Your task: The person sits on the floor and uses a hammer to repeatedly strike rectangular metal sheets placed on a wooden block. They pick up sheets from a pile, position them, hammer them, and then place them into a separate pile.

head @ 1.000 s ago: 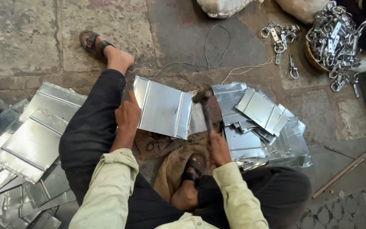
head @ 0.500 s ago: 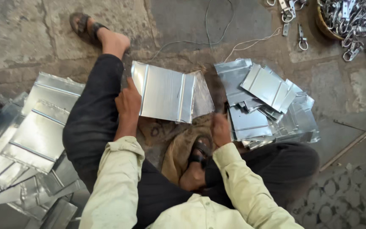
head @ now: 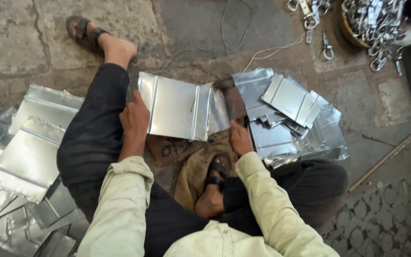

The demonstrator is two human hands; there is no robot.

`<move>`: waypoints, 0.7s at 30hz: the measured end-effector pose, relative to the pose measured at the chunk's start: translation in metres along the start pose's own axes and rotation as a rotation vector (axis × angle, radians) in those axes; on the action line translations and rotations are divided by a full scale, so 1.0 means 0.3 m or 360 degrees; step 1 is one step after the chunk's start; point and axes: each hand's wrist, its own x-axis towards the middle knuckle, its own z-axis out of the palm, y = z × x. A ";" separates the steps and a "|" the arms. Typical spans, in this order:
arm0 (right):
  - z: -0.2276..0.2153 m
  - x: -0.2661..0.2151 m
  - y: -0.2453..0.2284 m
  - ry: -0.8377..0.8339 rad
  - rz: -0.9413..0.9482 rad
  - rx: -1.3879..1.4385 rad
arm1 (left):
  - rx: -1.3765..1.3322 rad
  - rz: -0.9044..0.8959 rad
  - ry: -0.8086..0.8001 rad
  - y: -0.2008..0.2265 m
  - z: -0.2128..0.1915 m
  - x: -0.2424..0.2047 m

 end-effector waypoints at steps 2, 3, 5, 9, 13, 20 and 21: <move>-0.043 0.014 -0.039 0.0041 0.0085 -0.0290 | -0.0002 0.0030 0.0086 0.003 -0.005 0.028; -0.052 0.024 -0.062 0.0059 0.0125 -0.0431 | -0.0004 0.0052 0.0120 0.015 -0.005 0.046; -0.031 -0.029 -0.052 0.0065 0.0056 0.0039 | 0.0000 0.0037 0.0051 -0.016 -0.012 -0.009; 0.024 -0.119 0.042 0.0335 -0.0364 -0.0366 | -0.0092 -0.0022 -0.0112 0.030 -0.056 0.008; -0.028 -0.099 0.016 0.0030 -0.0094 -0.0730 | -0.0033 0.0011 0.0030 0.034 -0.077 0.016; -0.203 -0.266 -0.246 0.0199 -0.0616 -0.0077 | -0.0070 0.0000 0.0026 0.026 -0.068 -0.003; -0.182 -0.282 -0.231 0.0271 -0.0735 0.0187 | -0.0060 0.0013 0.0033 0.028 -0.079 -0.007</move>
